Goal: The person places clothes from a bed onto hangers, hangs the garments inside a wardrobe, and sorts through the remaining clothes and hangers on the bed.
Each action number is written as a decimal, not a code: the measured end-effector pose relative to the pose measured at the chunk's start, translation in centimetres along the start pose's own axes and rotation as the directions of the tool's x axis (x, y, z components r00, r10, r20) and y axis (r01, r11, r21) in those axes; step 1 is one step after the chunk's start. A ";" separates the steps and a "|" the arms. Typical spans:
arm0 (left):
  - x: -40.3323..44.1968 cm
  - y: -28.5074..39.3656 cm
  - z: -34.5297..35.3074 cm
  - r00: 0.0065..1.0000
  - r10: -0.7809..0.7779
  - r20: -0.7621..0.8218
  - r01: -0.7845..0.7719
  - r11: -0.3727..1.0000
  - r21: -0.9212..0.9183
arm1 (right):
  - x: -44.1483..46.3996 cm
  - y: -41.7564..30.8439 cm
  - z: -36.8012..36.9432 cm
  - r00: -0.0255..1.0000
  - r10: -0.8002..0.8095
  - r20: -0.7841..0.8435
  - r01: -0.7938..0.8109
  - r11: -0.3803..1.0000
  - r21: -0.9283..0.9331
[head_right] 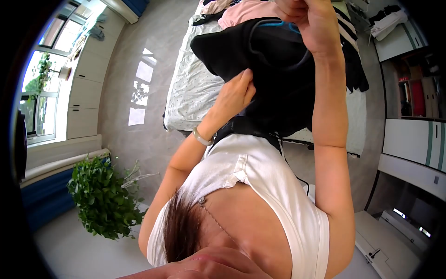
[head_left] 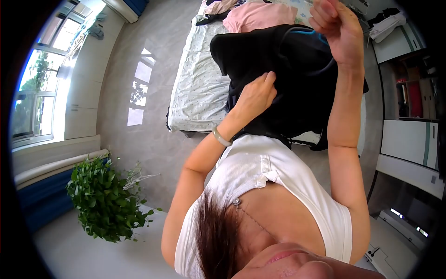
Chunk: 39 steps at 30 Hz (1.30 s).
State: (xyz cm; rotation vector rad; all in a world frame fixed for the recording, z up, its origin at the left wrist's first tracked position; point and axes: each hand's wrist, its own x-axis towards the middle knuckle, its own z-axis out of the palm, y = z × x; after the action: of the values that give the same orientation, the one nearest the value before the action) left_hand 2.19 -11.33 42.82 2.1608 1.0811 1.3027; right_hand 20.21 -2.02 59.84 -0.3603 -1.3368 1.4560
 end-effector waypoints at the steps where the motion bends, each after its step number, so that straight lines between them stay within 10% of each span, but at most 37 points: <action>1: 0.0 0.5 -0.8 1.000 0.004 -0.002 -0.004 1.000 -0.002 | -0.2 0.6 -2.0 0.995 0.045 -0.084 -0.031 0.986 0.162; 3: 1.2 1.6 -4.7 0.960 -0.061 0.274 0.071 0.997 -0.026 | -0.3 -0.2 -2.1 0.983 0.097 -0.157 -0.044 0.948 0.315; 5: 3.2 1.2 -7.0 0.990 0.071 -0.126 -0.071 0.997 0.005 | -0.9 -2.4 0.8 1.000 0.013 -0.018 -0.015 0.994 -0.105; 7: 6.9 1.4 -8.8 0.899 0.348 -0.267 -0.281 0.924 0.259 | -0.8 -2.5 0.7 0.999 0.040 -0.035 -0.043 0.995 -0.092; 15: 6.6 2.0 -8.4 0.660 0.740 0.130 -0.741 0.613 0.274 | -1.8 -3.8 -0.1 0.997 0.065 0.038 -0.061 0.994 -0.093; 24: 5.2 3.5 -5.9 0.442 0.637 0.631 -0.835 0.035 0.550 | -2.5 -1.6 1.8 0.982 0.184 -0.029 -0.185 0.983 -0.008; 29: 5.7 4.8 -4.3 0.662 0.341 0.667 -0.744 0.405 0.532 | -1.7 0.4 3.5 0.970 0.243 0.004 -0.242 0.968 -0.061; 35: 6.1 4.6 -5.7 0.641 0.106 0.761 -0.745 0.324 0.583 | -1.4 1.4 4.0 0.978 0.193 0.082 -0.181 0.973 -0.141; 39: 6.3 2.1 -5.9 0.550 0.333 0.766 -0.817 0.408 0.409 | -1.2 2.5 5.2 0.976 0.189 0.106 -0.165 0.965 -0.205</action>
State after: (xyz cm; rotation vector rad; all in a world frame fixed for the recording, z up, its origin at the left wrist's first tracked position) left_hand -0.38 -8.02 50.62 3.5204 0.5358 0.1806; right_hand 15.35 -5.23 58.85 -0.5356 -1.5875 1.5183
